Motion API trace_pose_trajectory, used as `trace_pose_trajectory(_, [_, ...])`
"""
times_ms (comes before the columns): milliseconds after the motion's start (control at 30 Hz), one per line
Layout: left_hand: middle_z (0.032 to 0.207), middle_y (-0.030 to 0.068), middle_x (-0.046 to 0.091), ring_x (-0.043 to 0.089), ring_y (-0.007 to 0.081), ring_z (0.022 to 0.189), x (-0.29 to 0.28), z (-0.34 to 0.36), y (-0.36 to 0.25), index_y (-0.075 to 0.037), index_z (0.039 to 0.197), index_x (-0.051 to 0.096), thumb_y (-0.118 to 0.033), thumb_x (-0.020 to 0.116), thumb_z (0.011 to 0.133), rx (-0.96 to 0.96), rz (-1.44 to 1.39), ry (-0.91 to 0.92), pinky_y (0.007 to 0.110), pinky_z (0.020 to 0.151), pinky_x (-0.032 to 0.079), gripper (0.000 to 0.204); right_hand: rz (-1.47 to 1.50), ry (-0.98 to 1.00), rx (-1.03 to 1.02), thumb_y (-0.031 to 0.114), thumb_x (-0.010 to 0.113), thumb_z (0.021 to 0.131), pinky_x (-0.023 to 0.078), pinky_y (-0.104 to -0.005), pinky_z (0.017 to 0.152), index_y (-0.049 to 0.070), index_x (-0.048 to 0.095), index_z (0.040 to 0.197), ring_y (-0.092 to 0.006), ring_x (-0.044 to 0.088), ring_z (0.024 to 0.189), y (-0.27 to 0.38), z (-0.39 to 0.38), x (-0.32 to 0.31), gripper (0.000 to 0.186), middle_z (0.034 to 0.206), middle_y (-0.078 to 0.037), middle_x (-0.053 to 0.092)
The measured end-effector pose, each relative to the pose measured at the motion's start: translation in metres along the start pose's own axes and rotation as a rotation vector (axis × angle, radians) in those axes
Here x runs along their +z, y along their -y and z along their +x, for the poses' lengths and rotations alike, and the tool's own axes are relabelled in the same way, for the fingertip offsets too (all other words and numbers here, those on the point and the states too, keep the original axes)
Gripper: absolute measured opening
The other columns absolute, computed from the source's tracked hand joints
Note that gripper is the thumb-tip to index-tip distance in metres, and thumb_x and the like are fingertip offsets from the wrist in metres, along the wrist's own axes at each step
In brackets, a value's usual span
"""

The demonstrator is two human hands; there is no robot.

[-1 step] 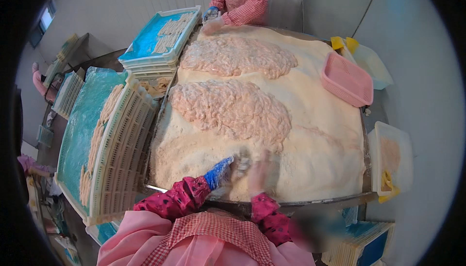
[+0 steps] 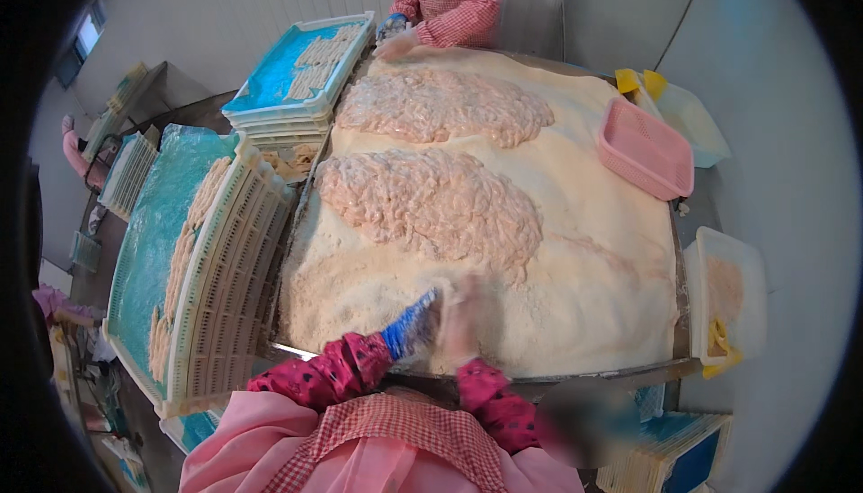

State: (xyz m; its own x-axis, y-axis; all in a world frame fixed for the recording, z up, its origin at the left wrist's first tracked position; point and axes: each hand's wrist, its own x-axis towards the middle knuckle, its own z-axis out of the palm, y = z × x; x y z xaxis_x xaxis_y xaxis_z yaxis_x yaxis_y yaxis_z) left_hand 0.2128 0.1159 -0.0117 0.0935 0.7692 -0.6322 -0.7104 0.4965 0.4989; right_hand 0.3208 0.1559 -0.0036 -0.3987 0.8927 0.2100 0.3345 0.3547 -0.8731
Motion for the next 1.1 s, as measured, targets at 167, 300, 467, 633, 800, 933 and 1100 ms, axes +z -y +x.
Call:
trace_pose_trajectory(167, [0.107, 0.0088, 0.057, 0.057, 0.018, 0.081, -0.05, 0.007, 0.015, -0.01, 0.126, 0.042, -0.041, 0.042, 0.09, 0.3, -0.472, -0.01, 0.029, 0.07, 0.049, 0.047, 0.45, 0.313, -0.133, 0.041, 0.036, 0.092, 0.016, -0.0338, 0.107, 0.002, 0.026, 0.136, -0.0275, 0.021, 0.132, 0.035, 0.017, 0.023, 0.059, 0.141, -0.018, 0.025])
trace_pose_trajectory(300, [0.111, 0.0103, 0.055, 0.056, 0.0153, 0.078, -0.066, -0.055, -0.007, -0.012, 0.128, 0.039, -0.04, 0.039, 0.092, 0.346, -0.367, 0.128, 0.03, 0.069, 0.049, 0.046, 0.093, 0.244, -0.169, 0.027, 0.052, 0.083, 0.036, -0.0373, 0.093, 0.001, 0.042, 0.121, -0.0323, 0.045, 0.111, 0.013, 0.091, 0.048, 0.047, 0.118, -0.018, 0.049])
trace_pose_trajectory(467, [0.11, 0.0121, 0.054, 0.056, 0.0176, 0.078, -0.038, -0.144, -0.087, -0.011, 0.129, 0.035, -0.039, 0.044, 0.09, 0.672, -0.409, 0.042, 0.029, 0.069, 0.049, 0.048, -0.376, 0.17, -0.449, 0.013, 0.059, 0.071, 0.045, -0.042, 0.074, 0.003, 0.054, 0.096, -0.0341, 0.055, 0.085, 0.032, 0.166, 0.117, 0.028, 0.088, -0.016, 0.059])
trace_pose_trajectory(633, [0.113, 0.012, 0.052, 0.055, 0.0212, 0.083, -0.106, -0.242, -0.188, -0.009, 0.128, 0.035, -0.039, 0.046, 0.09, 1.157, -0.453, -0.132, 0.047, 0.077, 0.048, 0.049, -0.673, 0.203, -0.458, 0.008, 0.062, 0.063, 0.044, -0.0441, 0.068, 0.007, 0.053, 0.082, -0.0346, 0.055, 0.079, 0.033, 0.198, 0.142, 0.021, 0.078, -0.015, 0.057])
trace_pose_trajectory(800, [0.109, 0.013, 0.051, 0.048, 0.0244, 0.096, -0.241, -0.36, -0.224, -0.009, 0.119, 0.042, -0.056, 0.036, 0.087, 1.055, 0.216, -1.001, 0.049, 0.084, 0.043, 0.057, -0.54, 0.2, -0.401, 0.006, 0.061, 0.063, 0.044, -0.0429, 0.068, 0.006, 0.052, 0.084, -0.0337, 0.055, 0.079, 0.022, 0.2, 0.169, 0.023, 0.079, -0.015, 0.057])
trace_pose_trajectory(933, [0.133, 0.0157, 0.038, 0.037, 0.0284, 0.12, -0.283, -0.362, -0.218, -0.008, 0.135, 0.031, -0.062, 0.027, 0.086, 0.529, 0.552, -0.977, 0.046, 0.1, 0.029, 0.073, -0.477, 0.181, -0.386, 0.006, 0.061, 0.063, 0.044, -0.0423, 0.068, 0.005, 0.052, 0.084, -0.0354, 0.055, 0.08, 0.019, 0.204, 0.17, 0.023, 0.08, -0.016, 0.057])
trace_pose_trajectory(1100, [0.139, 0.0135, 0.029, 0.027, 0.0264, 0.129, -0.263, -0.343, -0.244, -0.007, 0.137, 0.025, -0.06, 0.026, 0.087, 0.556, 0.672, -0.754, 0.043, 0.106, 0.019, 0.073, -0.504, 0.156, -0.404, 0.005, 0.06, 0.064, 0.045, -0.0404, 0.068, 0.004, 0.053, 0.085, -0.0357, 0.055, 0.075, 0.025, 0.209, 0.166, 0.022, 0.079, -0.017, 0.057])
